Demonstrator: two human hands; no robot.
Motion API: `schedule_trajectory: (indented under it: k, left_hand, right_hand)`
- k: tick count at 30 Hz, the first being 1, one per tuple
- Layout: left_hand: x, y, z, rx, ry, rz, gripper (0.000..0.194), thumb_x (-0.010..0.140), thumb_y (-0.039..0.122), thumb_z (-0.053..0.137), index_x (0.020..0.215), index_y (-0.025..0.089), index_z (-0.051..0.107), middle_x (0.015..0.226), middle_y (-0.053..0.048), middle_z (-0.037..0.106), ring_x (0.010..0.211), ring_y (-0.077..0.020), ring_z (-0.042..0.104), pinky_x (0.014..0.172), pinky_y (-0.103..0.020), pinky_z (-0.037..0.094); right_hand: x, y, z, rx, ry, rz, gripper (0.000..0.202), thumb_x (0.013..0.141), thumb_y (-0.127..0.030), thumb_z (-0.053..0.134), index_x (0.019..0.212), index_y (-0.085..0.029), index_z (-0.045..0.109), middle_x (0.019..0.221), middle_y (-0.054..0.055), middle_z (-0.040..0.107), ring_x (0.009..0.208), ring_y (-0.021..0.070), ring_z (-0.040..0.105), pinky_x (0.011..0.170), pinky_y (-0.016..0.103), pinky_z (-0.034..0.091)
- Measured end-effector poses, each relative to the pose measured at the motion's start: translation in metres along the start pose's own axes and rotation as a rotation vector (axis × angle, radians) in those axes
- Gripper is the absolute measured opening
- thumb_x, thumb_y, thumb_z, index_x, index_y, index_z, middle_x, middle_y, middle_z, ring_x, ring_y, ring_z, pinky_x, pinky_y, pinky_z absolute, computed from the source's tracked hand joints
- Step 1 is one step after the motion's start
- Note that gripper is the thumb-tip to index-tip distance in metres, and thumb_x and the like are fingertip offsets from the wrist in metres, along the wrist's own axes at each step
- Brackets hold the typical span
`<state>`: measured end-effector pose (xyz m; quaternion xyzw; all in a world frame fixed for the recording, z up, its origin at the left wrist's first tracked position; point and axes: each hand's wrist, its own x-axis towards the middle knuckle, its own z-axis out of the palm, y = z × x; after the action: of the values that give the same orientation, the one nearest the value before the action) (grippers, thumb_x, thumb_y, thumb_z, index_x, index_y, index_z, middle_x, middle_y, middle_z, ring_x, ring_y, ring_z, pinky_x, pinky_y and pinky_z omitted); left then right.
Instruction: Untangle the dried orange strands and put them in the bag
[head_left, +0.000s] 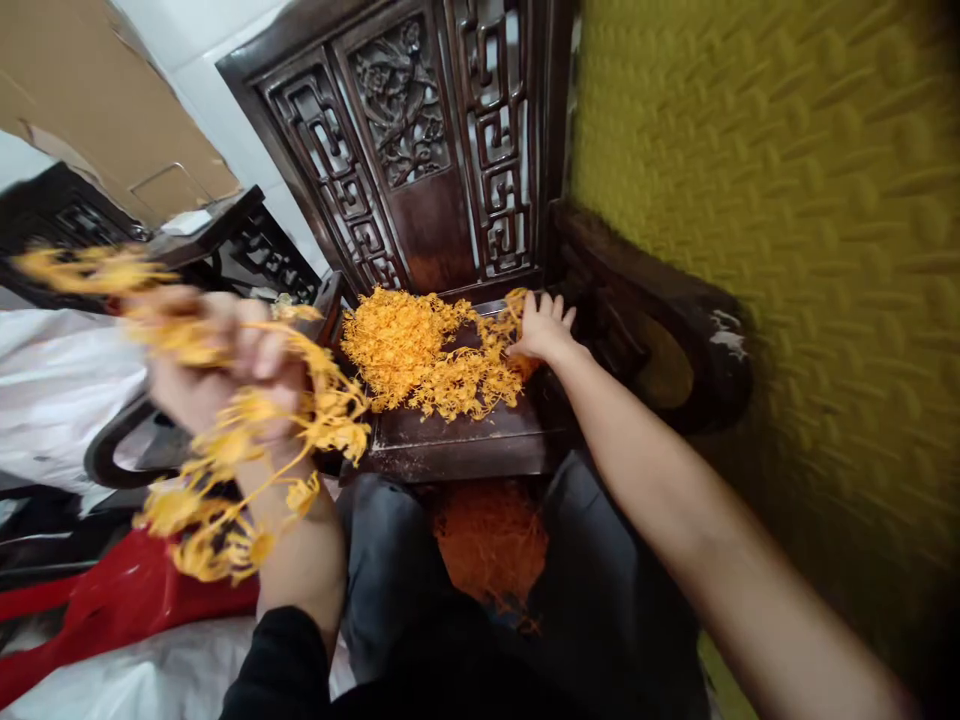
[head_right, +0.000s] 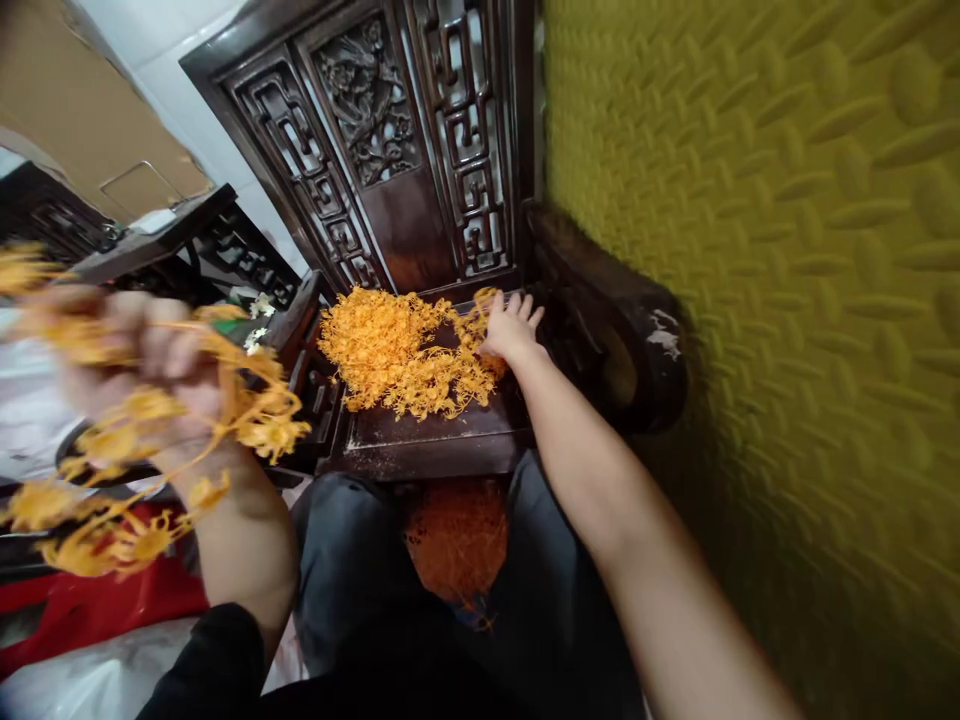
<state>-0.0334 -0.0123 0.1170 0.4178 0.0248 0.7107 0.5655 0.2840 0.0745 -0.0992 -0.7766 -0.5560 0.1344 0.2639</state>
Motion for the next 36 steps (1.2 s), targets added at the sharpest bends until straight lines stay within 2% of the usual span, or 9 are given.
schedule_trajectory:
  k: [2,4,6,8,15,21,25,30,36]
  left_hand:
    - [-0.017,-0.032,-0.005,0.334,0.067,-0.259,0.022,0.096,0.029,0.06,0.079,0.017,0.066,0.052,0.004,0.049,0.04,-0.0041,0.038,0.036,-0.015,0.032]
    - [-0.033,-0.067,-0.015,0.576,0.058,-0.422,0.021,0.085,0.036,0.076,0.085,0.016,0.071,0.051,0.006,0.046,0.04,-0.0045,0.037,0.039,-0.017,0.035]
    - [-0.046,-0.094,-0.025,0.699,0.009,-0.556,0.031,0.077,0.043,0.082,0.086,0.016,0.07,0.053,0.006,0.047,0.039,-0.0047,0.037,0.04,-0.019,0.035]
    - [-0.056,-0.107,-0.032,0.784,-0.08,-0.65,0.036,0.076,0.048,0.081,0.082,0.016,0.067,0.052,0.007,0.046,0.039,-0.0053,0.037,0.039,-0.02,0.033]
    - [-0.067,-0.097,-0.028,1.003,-0.231,-0.621,0.048,0.08,0.05,0.077,0.059,0.016,0.051,0.047,0.005,0.042,0.042,-0.0058,0.035,0.041,-0.021,0.025]
    - [-0.067,-0.075,-0.035,0.827,-0.04,-0.645,0.038,0.075,0.046,0.081,0.061,0.014,0.067,0.046,0.004,0.045,0.039,-0.0051,0.032,0.04,-0.022,0.019]
    - [-0.069,-0.071,-0.042,0.798,-0.15,-0.845,0.036,0.075,0.048,0.08,0.068,0.013,0.073,0.043,0.005,0.04,0.036,-0.0044,0.029,0.038,-0.021,0.015]
    - [-0.073,-0.082,-0.041,0.805,-0.218,-0.951,0.042,0.076,0.055,0.078,0.072,0.013,0.073,0.043,0.006,0.04,0.036,-0.0049,0.03,0.038,-0.021,0.018]
    - [-0.076,-0.082,-0.042,0.877,-0.312,-0.939,0.042,0.077,0.053,0.078,0.067,0.013,0.068,0.047,0.005,0.045,0.042,-0.0054,0.034,0.043,-0.022,0.021]
  right_hand:
    - [-0.016,-0.018,-0.019,0.175,0.11,-0.244,0.096,0.069,-0.04,0.086,0.149,-0.008,0.044,0.159,0.028,0.033,0.15,0.0455,0.025,0.121,0.064,0.02]
    - [-0.042,-0.042,-0.038,0.474,0.232,-0.456,0.062,0.089,-0.044,0.066,0.143,-0.016,0.053,0.148,0.02,0.05,0.139,0.0325,0.046,0.115,0.051,0.039]
    - [-0.072,-0.065,-0.051,0.792,0.151,-0.511,0.053,0.098,-0.051,0.052,0.14,-0.02,0.054,0.119,0.012,0.066,0.107,0.023,0.066,0.094,0.042,0.055]
    - [-0.096,-0.081,-0.054,0.952,-0.034,-0.532,0.055,0.097,-0.057,0.052,0.139,-0.022,0.055,0.101,0.006,0.069,0.083,0.0176,0.066,0.078,0.036,0.058]
    - [-0.113,-0.097,-0.038,1.199,-0.154,-0.308,0.041,0.078,-0.057,0.077,0.09,-0.018,0.07,0.067,0.0,0.063,0.052,0.0119,0.054,0.049,0.028,0.047]
    - [-0.068,-0.059,-0.054,1.337,0.273,-0.089,0.035,0.071,-0.047,0.083,0.088,-0.019,0.069,0.068,-0.002,0.061,0.05,0.0089,0.053,0.048,0.024,0.045]
    - [-0.069,-0.053,-0.053,1.445,-0.126,-0.058,0.038,0.069,-0.04,0.084,0.096,-0.02,0.069,0.08,0.001,0.066,0.072,0.0135,0.064,0.062,0.027,0.052]
    - [-0.11,-0.093,-0.038,1.507,-0.433,-0.112,0.034,0.08,-0.048,0.073,0.1,-0.021,0.068,0.08,0.0,0.06,0.062,0.0102,0.046,0.053,0.025,0.037]
    - [-0.109,-0.095,-0.038,1.048,-0.013,-0.301,0.05,0.082,-0.065,0.07,0.07,-0.02,0.052,0.061,-0.004,0.042,0.057,0.0099,0.035,0.055,0.027,0.028]
